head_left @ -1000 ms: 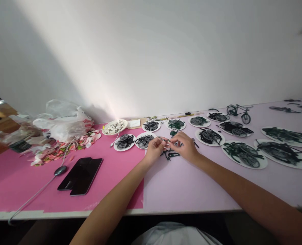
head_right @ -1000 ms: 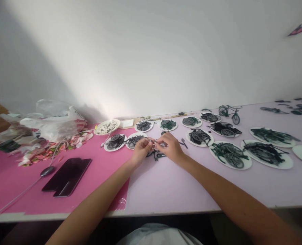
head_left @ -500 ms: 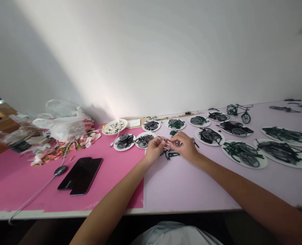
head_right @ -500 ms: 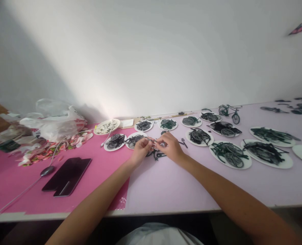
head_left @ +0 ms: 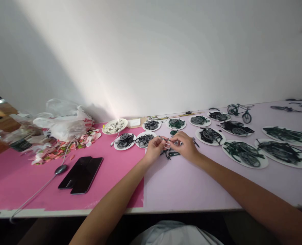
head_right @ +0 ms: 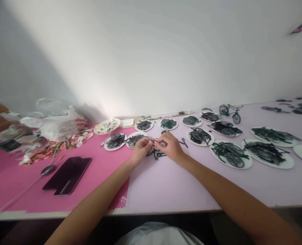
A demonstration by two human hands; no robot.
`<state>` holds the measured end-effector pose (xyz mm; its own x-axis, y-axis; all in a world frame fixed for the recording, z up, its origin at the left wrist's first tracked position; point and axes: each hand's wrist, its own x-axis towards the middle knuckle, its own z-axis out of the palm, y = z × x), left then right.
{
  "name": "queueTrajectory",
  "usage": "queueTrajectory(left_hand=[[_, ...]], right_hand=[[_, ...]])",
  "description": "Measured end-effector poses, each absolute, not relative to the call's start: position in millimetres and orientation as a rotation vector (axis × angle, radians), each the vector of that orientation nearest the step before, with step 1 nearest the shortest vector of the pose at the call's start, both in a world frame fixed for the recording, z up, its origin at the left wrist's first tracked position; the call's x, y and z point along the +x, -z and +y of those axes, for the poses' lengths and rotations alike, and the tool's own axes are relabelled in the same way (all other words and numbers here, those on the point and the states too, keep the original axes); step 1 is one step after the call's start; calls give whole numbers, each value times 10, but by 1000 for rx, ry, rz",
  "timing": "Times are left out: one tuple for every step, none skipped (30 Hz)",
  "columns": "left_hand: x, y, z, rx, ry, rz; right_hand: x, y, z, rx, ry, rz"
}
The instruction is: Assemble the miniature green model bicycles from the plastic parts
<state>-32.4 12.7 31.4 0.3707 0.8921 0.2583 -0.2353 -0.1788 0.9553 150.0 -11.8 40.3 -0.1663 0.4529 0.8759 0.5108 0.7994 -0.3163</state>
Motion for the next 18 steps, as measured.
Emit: queueTrajectory(left_hand=[[-324, -314, 127, 1390, -1141, 650], [-325, -315, 126, 1393, -1139, 651], [-326, -317, 125, 1396, -1136, 653], [-326, -319, 122, 1397, -1134, 656], [-326, -322, 120, 1398, -1132, 659], [-326, -324, 117, 1398, -1131, 661], [-326, -326, 116, 1397, -1130, 662], [-326, -327, 115, 1395, -1130, 662], [-326, -327, 115, 1392, -1129, 662], [-326, -325, 117, 1391, -1128, 661], [-327, -321, 120, 1392, -1127, 661], [-327, -317, 124, 1394, -1127, 660], [-328, -312, 129, 1397, -1125, 659], [-328, -308, 133, 1399, -1123, 657], [-329, -303, 136, 1400, -1122, 656], [-329, -300, 139, 1399, -1121, 655], [-330, -298, 141, 1398, -1120, 655], [-330, -297, 141, 1398, -1119, 655]], right_hand=[[1500, -405, -120, -743, 63, -1797], [1500, -407, -121, -744, 65, -1799], [1499, -409, -123, -745, 66, -1801], [1498, -410, -125, -746, 66, -1803], [1497, -411, -126, -747, 65, -1804], [1495, -410, -126, -748, 64, -1804], [1494, -409, -125, -746, 62, -1803], [1493, -408, -124, -743, 62, -1803], [1492, -406, -123, -738, 64, -1801], [1491, -404, -122, -735, 66, -1799], [1491, -402, -121, -735, 67, -1799], [1491, -401, -120, -738, 67, -1798], [1491, -399, -120, -742, 65, -1798], [1491, -398, -120, -749, 60, -1797], [1491, -397, -120, -755, 55, -1796], [1491, -396, -120, -759, 51, -1795], [1491, -395, -120, -761, 49, -1794], [1491, -395, -120, -763, 47, -1793]])
